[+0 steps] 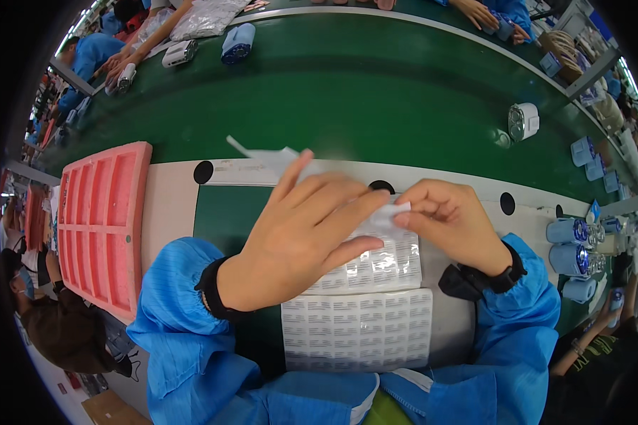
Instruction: Apply small labels to handheld electronic devices on an assembly line.
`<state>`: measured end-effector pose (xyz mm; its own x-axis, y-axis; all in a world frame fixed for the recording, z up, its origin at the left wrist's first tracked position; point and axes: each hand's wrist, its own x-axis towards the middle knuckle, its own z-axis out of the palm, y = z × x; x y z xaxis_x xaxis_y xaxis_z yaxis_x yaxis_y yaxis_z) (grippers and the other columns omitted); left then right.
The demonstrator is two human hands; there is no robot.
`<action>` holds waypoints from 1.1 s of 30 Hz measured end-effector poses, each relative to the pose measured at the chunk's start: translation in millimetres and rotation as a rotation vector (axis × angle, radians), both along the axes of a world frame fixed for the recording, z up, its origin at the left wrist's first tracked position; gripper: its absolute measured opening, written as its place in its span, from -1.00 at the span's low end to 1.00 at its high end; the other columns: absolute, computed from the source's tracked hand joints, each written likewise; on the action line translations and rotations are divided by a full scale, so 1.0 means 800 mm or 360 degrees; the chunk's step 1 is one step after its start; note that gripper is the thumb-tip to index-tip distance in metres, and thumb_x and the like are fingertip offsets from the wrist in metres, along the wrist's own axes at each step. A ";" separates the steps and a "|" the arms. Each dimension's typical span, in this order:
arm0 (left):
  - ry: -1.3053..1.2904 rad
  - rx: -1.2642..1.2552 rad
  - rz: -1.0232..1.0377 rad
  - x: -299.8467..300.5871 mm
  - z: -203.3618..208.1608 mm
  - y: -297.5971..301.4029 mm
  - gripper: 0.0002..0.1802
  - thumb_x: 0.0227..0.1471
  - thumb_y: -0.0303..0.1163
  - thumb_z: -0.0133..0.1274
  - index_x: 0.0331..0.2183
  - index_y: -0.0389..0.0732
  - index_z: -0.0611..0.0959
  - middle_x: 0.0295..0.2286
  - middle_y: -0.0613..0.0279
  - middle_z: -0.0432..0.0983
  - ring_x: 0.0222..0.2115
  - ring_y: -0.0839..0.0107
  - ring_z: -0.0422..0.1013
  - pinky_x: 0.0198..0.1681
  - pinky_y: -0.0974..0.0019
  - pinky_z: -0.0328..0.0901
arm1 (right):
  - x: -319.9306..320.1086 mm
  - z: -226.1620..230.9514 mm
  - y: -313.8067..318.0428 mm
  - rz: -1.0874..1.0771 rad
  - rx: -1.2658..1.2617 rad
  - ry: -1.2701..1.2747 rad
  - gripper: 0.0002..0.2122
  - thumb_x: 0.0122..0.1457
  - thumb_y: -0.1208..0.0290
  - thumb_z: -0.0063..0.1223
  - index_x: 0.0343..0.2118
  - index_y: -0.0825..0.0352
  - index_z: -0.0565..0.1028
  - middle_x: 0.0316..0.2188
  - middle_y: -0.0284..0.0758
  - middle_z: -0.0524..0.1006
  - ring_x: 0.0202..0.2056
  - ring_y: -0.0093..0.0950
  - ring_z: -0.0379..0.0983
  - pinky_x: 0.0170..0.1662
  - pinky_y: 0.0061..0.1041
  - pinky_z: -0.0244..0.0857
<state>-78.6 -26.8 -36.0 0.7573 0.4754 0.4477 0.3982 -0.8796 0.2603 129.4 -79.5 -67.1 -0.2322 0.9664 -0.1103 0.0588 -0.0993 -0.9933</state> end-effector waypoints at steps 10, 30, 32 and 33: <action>-0.0259 -0.0767 -0.0199 -0.010 0.006 -0.011 -0.86 -0.22 -0.51 0.15 -0.47 -0.30 0.59 -0.55 0.16 0.44 -0.57 0.36 0.33 -0.52 0.40 0.23 | -0.018 0.021 -0.021 -0.0063 0.0459 -0.0032 -0.85 -0.03 0.62 0.07 -0.34 0.41 0.47 -0.48 -0.29 0.52 -0.48 -0.64 0.40 -0.42 -0.70 0.23; -0.0204 -0.1075 -0.0221 -0.003 0.000 -0.009 -0.90 -0.17 -0.47 0.13 -0.54 -0.30 0.56 -0.62 0.20 0.45 -0.58 0.38 0.35 -0.55 0.42 0.20 | -0.007 0.018 -0.022 0.0199 0.0586 -0.0420 -0.89 0.02 0.48 0.04 -0.46 0.43 0.45 -0.60 -0.35 0.46 -0.60 -0.63 0.31 -0.55 -0.66 0.15; -0.0208 -0.1077 -0.0223 -0.004 0.000 -0.007 -0.90 -0.16 -0.47 0.13 -0.54 -0.30 0.56 -0.62 0.20 0.45 -0.58 0.39 0.34 -0.56 0.42 0.19 | -0.005 0.015 -0.020 0.0160 0.0348 -0.0146 -0.89 0.04 0.50 0.02 -0.44 0.44 0.44 -0.57 -0.37 0.46 -0.58 -0.66 0.32 -0.51 -0.68 0.17; -0.0210 -0.1081 -0.0224 -0.004 0.000 -0.007 -0.90 -0.16 -0.47 0.12 -0.53 -0.31 0.57 -0.62 0.20 0.46 -0.59 0.39 0.34 -0.56 0.42 0.19 | -0.006 0.014 -0.020 0.0161 0.0351 -0.0148 -0.89 0.04 0.50 0.02 -0.44 0.44 0.44 -0.57 -0.37 0.46 -0.58 -0.66 0.32 -0.51 -0.68 0.17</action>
